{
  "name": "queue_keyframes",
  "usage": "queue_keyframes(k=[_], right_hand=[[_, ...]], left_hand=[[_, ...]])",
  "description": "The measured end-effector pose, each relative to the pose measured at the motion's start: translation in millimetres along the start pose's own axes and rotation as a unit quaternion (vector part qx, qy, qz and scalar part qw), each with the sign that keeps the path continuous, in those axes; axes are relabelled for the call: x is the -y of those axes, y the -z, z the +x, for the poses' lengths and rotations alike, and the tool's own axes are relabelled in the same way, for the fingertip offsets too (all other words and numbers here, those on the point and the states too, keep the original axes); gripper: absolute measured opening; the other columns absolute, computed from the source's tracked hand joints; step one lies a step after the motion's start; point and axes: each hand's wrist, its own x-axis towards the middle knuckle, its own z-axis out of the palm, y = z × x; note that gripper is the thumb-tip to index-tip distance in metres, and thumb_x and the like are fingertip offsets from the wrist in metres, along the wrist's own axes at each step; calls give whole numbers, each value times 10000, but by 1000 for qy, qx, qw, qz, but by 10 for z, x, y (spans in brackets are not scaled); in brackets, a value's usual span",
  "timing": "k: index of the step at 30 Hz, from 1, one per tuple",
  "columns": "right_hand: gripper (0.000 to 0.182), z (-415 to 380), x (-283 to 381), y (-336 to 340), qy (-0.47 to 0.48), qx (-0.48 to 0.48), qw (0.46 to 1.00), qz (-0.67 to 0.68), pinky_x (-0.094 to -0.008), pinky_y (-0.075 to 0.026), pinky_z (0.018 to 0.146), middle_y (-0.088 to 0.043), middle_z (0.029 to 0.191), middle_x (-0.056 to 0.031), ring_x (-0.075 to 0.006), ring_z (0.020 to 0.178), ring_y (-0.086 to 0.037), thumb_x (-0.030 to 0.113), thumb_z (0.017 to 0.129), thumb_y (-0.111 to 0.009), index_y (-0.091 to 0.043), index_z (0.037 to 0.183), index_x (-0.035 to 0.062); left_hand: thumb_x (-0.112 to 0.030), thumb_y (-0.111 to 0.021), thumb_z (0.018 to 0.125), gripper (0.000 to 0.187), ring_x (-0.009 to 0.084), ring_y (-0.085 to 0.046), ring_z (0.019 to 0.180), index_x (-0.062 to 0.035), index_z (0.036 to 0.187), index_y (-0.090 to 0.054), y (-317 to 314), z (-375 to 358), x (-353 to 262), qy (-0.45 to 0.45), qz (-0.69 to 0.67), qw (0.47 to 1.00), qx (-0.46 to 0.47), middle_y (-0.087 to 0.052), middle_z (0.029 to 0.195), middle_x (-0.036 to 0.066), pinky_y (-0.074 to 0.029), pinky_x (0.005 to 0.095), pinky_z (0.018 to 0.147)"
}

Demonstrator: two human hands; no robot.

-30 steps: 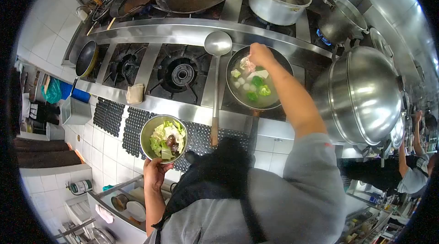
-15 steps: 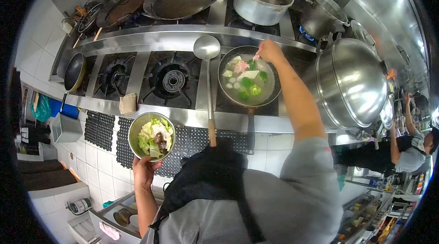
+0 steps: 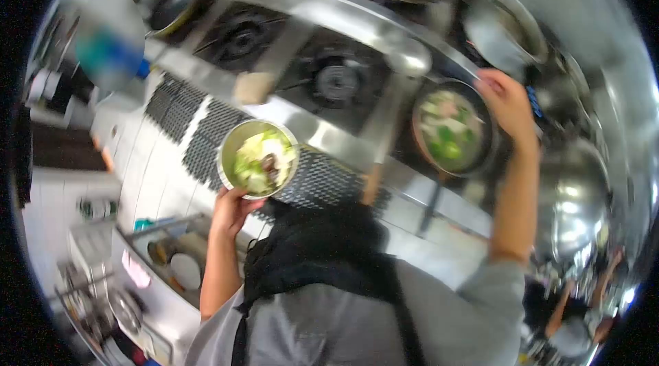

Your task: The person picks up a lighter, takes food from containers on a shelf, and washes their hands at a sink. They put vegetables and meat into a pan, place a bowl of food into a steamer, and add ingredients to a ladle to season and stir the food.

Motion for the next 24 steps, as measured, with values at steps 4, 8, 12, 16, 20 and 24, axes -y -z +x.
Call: queue_keyframes(k=[4,8,12,16,20,24], right_hand=[[247,-256,965,-841,-51,34,984,168,-215,-456,630,-637,956,-43,-80,701,-560,148,981,-577,-609,1180,7],[301,-40,1696,-2217,-68,138,885,439,-248,-444,614,-605,960,-55,-117,705,-548,214,1013,-519,-549,1244,23],[299,361,2586,-3954,-117,304,707,628,-263,-409,627,-526,926,-23,-128,738,-487,247,1025,-474,-547,1240,54],[279,210,3763,-5557,-162,492,629,580,-289,-427,630,-532,866,-9,-136,721,-502,264,1000,-503,-575,1184,68],[261,-205,4668,-6470,-148,660,544,497,-317,-484,614,-592,865,-43,-161,719,-574,264,990,-510,-595,1115,50],[241,-409,5269,-6990,-151,724,529,416,-310,-505,577,-606,843,-59,-160,671,-591,255,995,-514,-602,1079,46]], left_hand=[[44,-487,896,457,342,-704,823,27,1343,-390,575,31,-507,-36,-48,997,39,-629,1096,238,-643,411,656],[33,-488,891,485,335,-699,871,3,1363,-384,1576,-234,-1100,-101,-63,992,34,-617,1155,231,-636,415,686],[35,-486,877,517,334,-706,791,-13,1372,-344,2595,-864,-1316,-183,-131,970,-96,-619,1123,238,-637,400,659],[16,-493,873,518,325,-688,877,13,1367,-339,3480,-1619,-1120,-290,-249,897,-223,-593,1156,237,-635,394,696],[1,-457,884,428,318,-676,958,72,1303,-404,3836,-2298,-434,-352,-363,766,-398,-595,1172,233,-630,406,743],[-5,-420,908,360,378,-673,915,134,1240,-416,4396,-2420,235,-405,-469,598,-509,-603,1094,267,-615,427,735]])
